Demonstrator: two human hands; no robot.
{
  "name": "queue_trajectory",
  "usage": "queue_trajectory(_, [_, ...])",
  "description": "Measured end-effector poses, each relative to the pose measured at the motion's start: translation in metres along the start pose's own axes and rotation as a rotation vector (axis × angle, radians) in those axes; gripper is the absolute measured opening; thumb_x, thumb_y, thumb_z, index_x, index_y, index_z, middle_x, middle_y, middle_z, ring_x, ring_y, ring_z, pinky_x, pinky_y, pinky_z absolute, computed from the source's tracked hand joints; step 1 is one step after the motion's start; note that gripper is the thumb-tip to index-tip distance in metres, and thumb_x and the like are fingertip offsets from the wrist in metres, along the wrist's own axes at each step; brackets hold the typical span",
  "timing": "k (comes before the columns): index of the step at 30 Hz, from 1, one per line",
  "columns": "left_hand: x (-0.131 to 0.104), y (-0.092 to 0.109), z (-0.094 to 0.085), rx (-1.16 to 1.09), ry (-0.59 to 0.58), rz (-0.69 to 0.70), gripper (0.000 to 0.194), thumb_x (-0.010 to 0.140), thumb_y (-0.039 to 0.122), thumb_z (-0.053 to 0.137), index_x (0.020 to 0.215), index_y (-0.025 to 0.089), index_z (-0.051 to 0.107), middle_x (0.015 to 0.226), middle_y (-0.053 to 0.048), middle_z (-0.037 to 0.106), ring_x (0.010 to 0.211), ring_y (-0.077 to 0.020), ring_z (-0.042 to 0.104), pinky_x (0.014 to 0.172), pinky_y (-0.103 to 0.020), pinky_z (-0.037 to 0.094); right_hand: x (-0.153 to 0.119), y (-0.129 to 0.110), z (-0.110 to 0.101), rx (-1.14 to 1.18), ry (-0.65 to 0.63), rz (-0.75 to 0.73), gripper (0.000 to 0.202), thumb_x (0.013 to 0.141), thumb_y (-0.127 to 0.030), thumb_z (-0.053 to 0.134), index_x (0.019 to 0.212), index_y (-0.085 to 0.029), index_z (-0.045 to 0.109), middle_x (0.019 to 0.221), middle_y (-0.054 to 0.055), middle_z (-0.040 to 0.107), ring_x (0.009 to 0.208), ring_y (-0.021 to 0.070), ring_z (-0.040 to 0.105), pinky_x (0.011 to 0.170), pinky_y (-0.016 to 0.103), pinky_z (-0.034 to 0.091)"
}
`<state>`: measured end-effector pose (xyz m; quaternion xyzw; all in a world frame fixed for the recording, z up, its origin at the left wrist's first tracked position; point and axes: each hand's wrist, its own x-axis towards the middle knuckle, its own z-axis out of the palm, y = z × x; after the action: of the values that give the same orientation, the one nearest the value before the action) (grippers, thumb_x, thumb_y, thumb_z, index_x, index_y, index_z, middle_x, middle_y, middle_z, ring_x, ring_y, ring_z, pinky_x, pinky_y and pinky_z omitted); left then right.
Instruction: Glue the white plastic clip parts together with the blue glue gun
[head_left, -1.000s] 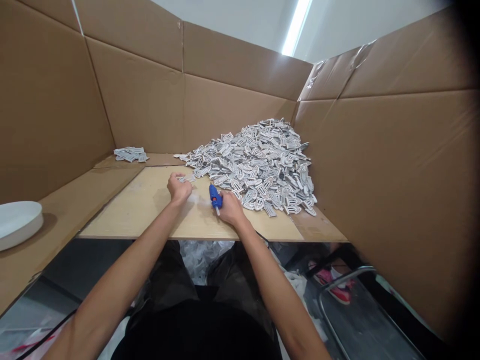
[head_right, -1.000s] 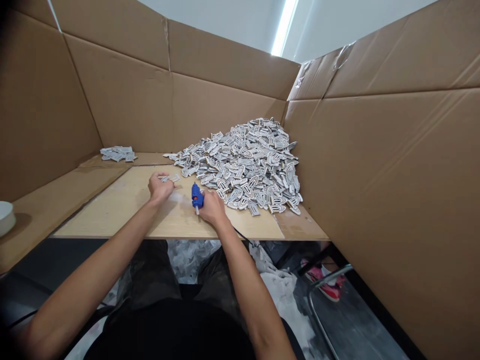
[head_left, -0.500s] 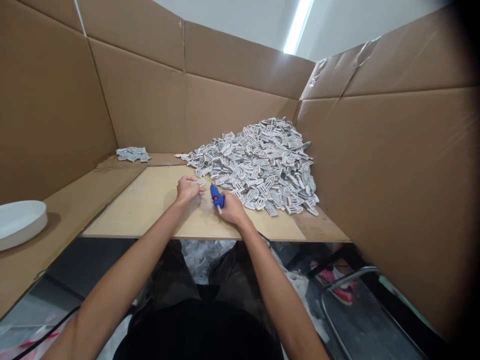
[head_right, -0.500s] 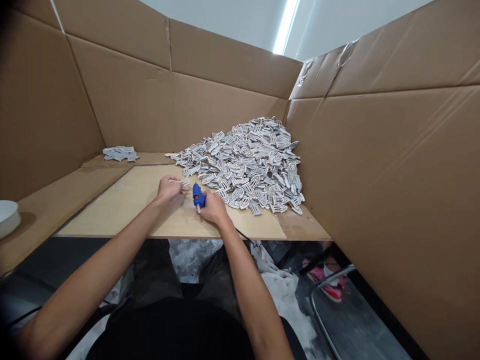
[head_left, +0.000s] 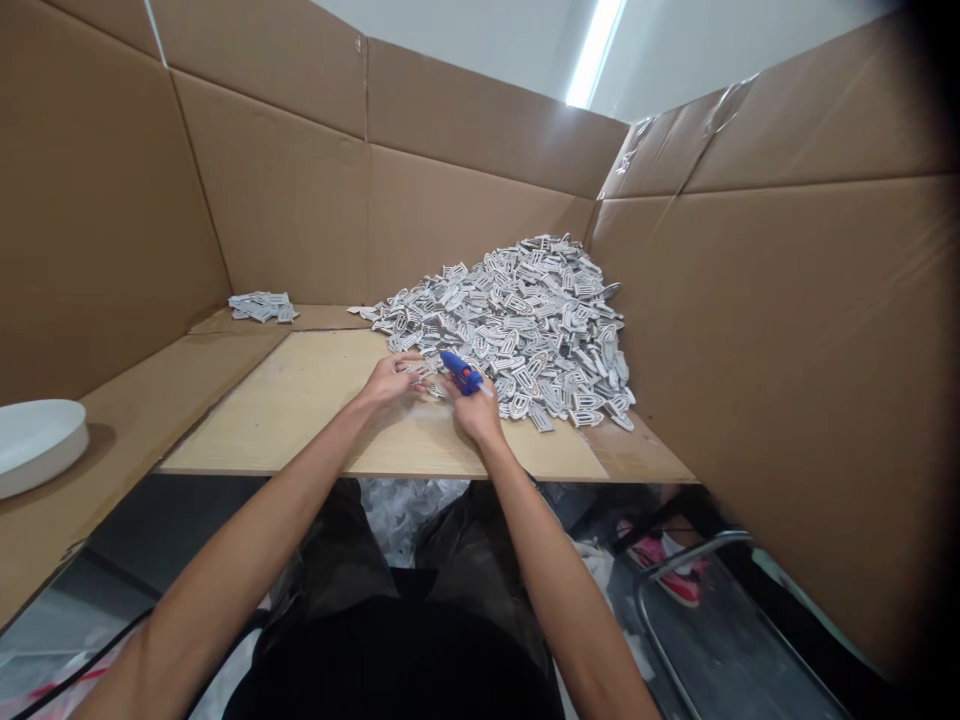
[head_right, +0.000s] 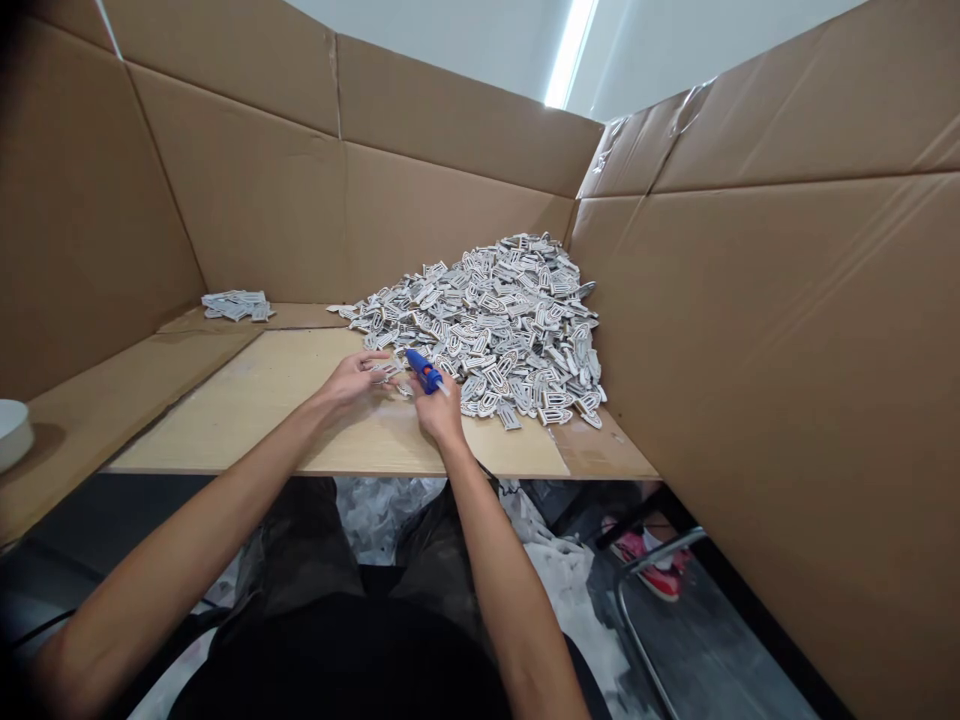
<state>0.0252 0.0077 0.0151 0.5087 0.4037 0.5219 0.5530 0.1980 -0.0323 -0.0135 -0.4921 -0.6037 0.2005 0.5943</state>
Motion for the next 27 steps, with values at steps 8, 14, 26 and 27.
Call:
queue_trajectory(8, [0.004,-0.008,-0.001,0.052,-0.105,0.087,0.039,0.070,0.005,0.082,0.103,0.014,0.064,0.079,-0.005,0.074,0.062,-0.0164,0.070,0.060,-0.027,0.055,-0.001,-0.007,-0.002,-0.027,0.023,-0.025,0.025,0.084,-0.043,0.070,0.093,-0.020,0.071,0.091,0.007,0.077,0.082,0.0235,0.069,0.082,0.036,0.056])
queue_trajectory(14, [0.006,-0.017,-0.005,0.158,-0.198,0.296,0.030,0.069,0.027,0.087,0.091,0.014,0.071,0.082,-0.004,0.073,0.066,-0.0155,0.067,0.065,-0.027,0.053,-0.006,-0.013,-0.004,-0.098,0.020,-0.097,0.026,0.087,-0.047,0.067,0.082,-0.022,0.067,0.079,0.004,0.073,0.074,0.0217,0.062,0.075,0.034,0.051])
queue_trajectory(26, [0.002,-0.016,0.001,0.141,-0.343,0.232,0.047,0.063,0.041,0.097,0.098,0.013,0.082,0.098,-0.012,0.081,0.076,-0.0211,0.071,0.076,-0.034,0.057,-0.005,-0.014,-0.004,-0.170,0.066,-0.075,0.024,0.081,-0.042,0.076,0.092,-0.020,0.072,0.081,0.003,0.073,0.071,0.0204,0.060,0.072,0.032,0.048])
queue_trajectory(27, [0.002,-0.015,0.001,0.141,-0.343,0.233,0.046,0.063,0.041,0.097,0.097,0.013,0.082,0.096,-0.012,0.081,0.076,-0.0210,0.070,0.075,-0.033,0.057,-0.005,-0.014,-0.004,-0.174,0.070,-0.071,0.024,0.082,-0.042,0.076,0.092,-0.020,0.072,0.080,0.003,0.073,0.071,0.0203,0.060,0.072,0.032,0.048])
